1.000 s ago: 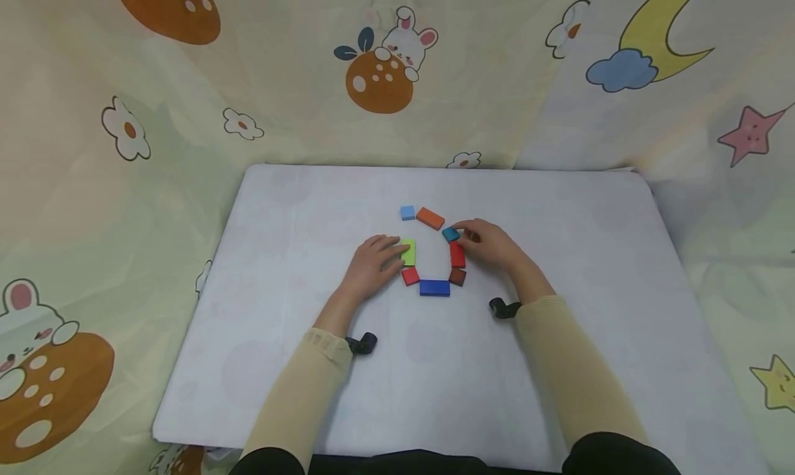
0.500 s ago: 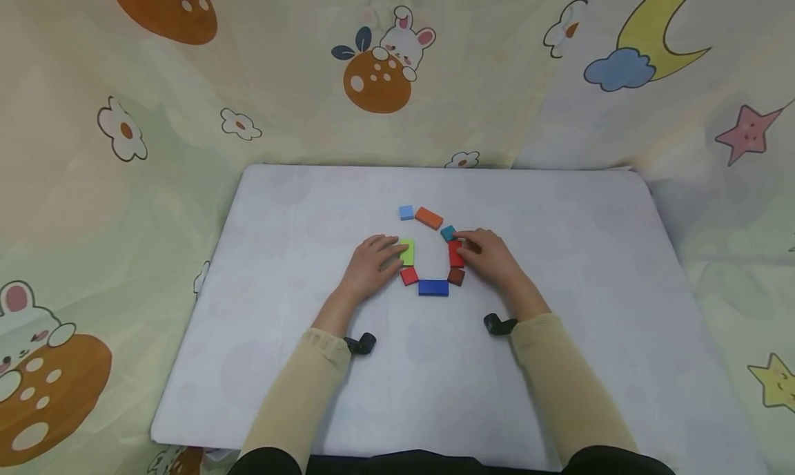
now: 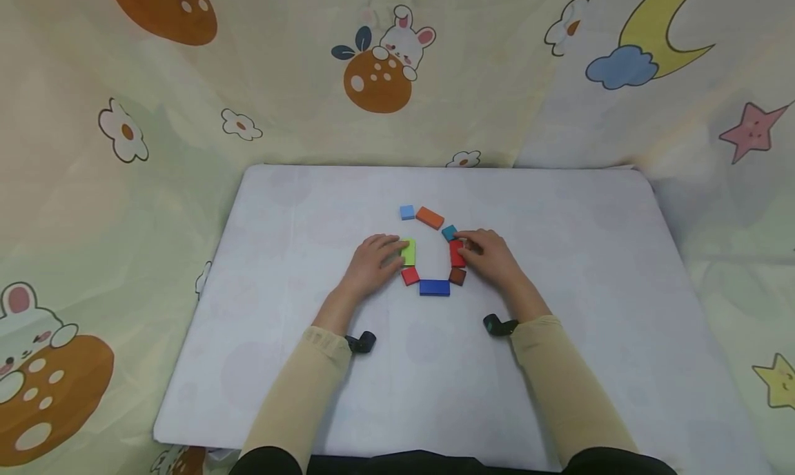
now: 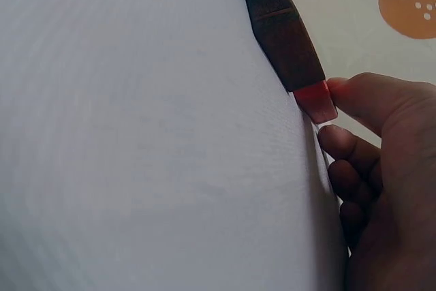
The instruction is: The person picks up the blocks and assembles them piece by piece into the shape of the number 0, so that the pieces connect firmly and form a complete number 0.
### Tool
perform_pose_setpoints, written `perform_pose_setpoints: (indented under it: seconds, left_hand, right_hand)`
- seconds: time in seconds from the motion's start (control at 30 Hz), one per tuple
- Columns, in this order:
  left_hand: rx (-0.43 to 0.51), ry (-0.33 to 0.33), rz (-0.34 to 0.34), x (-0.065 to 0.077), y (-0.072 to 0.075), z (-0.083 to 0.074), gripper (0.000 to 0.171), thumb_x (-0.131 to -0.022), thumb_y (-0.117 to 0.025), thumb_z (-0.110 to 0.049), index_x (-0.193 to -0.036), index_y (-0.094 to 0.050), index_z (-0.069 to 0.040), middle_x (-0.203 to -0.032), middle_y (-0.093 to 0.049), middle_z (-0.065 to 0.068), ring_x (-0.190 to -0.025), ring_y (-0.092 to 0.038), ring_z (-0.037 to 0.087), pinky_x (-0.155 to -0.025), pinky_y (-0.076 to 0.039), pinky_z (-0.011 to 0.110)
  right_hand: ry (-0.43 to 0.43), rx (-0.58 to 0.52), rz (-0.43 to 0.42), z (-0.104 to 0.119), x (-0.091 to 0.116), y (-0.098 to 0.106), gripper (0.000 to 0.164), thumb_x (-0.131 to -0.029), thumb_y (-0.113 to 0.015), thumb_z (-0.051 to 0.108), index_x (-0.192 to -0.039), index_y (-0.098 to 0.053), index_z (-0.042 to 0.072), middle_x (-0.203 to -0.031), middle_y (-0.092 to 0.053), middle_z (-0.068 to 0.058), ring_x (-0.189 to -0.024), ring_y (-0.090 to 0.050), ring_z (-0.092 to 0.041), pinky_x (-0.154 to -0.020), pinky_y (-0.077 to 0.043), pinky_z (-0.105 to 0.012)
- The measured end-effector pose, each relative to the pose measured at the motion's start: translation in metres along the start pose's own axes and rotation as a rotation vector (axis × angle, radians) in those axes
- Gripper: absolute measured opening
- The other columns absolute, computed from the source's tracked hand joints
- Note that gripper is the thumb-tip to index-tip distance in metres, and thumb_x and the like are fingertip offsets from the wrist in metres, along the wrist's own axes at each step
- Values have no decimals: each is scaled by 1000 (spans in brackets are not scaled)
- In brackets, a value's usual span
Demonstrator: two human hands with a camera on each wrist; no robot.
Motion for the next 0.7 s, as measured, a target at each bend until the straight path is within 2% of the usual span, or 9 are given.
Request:
perform_pose_setpoints:
  seconds: [0.2,0.47,0.7]
  left_hand:
    - [85,47,45,-14,12,4,48,-102,-49,-44,-147,-46,-30,-149,-51,-3,-143,-39,21,-120,-30,43]
    - [126,178,95,-50,37,8,54,-101,-50,-47,-149,-44,-25,-152,-46,1,-145,-37,23,-120,-31,43]
    - [116,195,114,-77,45,11,55,-100,-53,-45,-149,-44,-21,-149,-49,4,-142,-40,23,-119,-32,41]
  right_hand:
    - [23,-2,-17,0,1,0,39,-95,-65,27,-134,-62,23,-94,-60,-2,-92,-47,-22,-81,-41,-38]
    - [50,-21,-30,-3,1,1,38,-95,-65,28,-133,-62,24,-93,-60,-1,-90,-47,-20,-81,-39,-36]
    - [60,-19,-44,-2,2,1,37,-94,-66,29,-131,-63,23,-93,-62,-1,-88,-48,-20,-81,-39,-36]
Point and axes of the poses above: each hand's wrist, its own x-axis away from the middle knuckle, its own y-axis out of the back of the hand, z = x × y, the point moved 3 cm from there along -x, towards the middle knuckle
